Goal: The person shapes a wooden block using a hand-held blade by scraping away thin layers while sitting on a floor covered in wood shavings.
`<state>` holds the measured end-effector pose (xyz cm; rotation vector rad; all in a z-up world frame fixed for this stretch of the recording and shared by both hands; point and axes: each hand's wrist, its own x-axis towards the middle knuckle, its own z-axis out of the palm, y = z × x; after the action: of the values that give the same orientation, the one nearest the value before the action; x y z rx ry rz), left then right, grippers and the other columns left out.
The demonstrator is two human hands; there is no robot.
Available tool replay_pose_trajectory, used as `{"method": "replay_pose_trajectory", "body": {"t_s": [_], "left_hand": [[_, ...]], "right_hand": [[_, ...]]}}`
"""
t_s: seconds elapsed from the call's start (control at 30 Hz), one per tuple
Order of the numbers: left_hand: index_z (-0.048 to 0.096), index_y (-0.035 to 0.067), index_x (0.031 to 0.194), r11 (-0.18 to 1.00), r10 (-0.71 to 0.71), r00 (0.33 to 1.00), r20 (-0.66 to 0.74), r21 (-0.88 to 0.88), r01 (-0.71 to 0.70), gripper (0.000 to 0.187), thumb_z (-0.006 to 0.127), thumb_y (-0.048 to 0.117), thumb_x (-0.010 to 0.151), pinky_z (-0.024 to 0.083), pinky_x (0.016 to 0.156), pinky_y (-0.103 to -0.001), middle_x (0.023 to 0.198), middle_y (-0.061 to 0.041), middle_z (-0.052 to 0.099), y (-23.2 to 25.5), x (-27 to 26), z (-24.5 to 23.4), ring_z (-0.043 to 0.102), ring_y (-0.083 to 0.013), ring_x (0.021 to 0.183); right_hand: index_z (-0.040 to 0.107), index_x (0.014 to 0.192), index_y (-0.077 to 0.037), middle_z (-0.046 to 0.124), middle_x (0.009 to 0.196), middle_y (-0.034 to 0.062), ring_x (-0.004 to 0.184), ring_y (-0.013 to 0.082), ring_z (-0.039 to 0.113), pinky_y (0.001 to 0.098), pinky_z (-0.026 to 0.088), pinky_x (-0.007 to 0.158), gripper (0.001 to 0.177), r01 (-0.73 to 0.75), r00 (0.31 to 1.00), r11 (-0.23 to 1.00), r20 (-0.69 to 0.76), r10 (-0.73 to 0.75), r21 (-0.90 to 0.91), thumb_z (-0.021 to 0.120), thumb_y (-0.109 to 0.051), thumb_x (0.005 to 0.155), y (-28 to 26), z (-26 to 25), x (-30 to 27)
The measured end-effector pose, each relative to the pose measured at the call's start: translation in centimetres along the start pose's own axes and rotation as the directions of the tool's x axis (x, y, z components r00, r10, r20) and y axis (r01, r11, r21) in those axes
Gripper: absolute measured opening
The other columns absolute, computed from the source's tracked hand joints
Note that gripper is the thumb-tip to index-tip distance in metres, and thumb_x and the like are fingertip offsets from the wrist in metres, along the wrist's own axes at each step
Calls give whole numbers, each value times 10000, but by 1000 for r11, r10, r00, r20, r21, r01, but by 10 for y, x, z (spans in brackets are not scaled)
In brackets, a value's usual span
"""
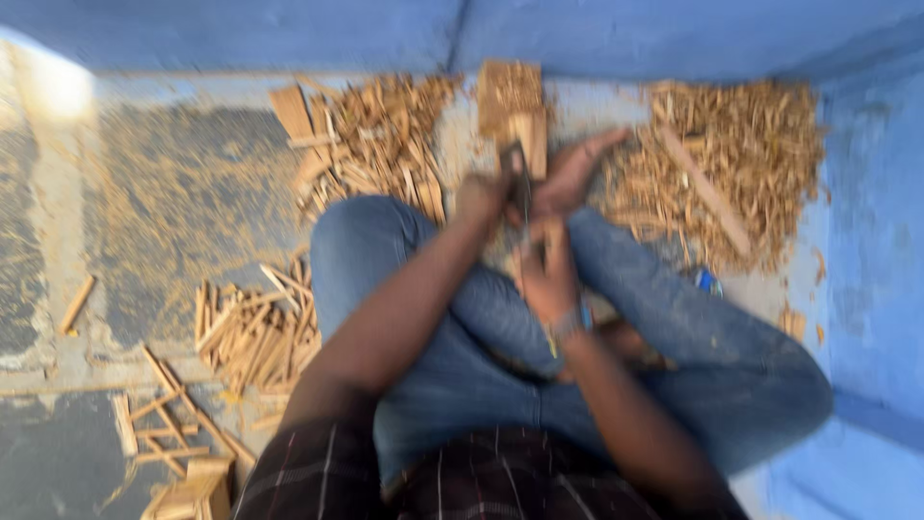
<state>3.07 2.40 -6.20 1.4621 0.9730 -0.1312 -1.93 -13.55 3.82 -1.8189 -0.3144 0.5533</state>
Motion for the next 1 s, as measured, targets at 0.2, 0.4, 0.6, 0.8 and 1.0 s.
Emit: {"method": "replay_pose_trajectory", "body": {"t_s": [0.2,0.4,0.6,0.8,1.0], "left_hand": [[626,-12,974,971,233,946,-227,7,-238,616,874,504,747,592,686,-410,847,-147,688,13,14,4,713,-256,772],[648,164,1127,624,698,715,-40,524,-579,413,894,344,849,584,692,-406,838,-81,717,6,12,3,714,-219,741],[593,-28,988,903,422,850,-315,65,-424,708,912,530,691,571,679,-440,873,-203,688,20,14,17,693,-336,776],[556,-28,991,925,377,868,-322,84,-371,811,859,639,643,571,762,-475,918,-237,689,38,-9,9,704,-408,860],[517,-31,1031,873,486,811,-325,237,-427,817,864,600,647,546,763,-513,928,-253,680,50,-5,19,682,-436,860]], "right_hand": [[416,1163,-144,629,888,80,554,115,566,252,448,421,194,-123,992,957,0,128,264,520,-60,1023,7,-4,13],[439,1116,-186,660,898,119,571,129,573,247,437,431,125,-229,968,798,46,246,558,533,-147,1044,7,-10,-4],[473,1071,-191,662,917,117,558,155,568,278,448,445,88,-220,972,656,109,207,722,558,-180,1050,8,-11,8],[472,1040,-200,666,887,107,541,158,568,291,475,451,140,-267,953,627,104,284,732,594,-218,972,11,-13,8],[525,1078,-178,640,899,82,607,139,564,265,468,494,95,-245,964,551,138,228,798,598,-211,1027,28,-27,22]]}}
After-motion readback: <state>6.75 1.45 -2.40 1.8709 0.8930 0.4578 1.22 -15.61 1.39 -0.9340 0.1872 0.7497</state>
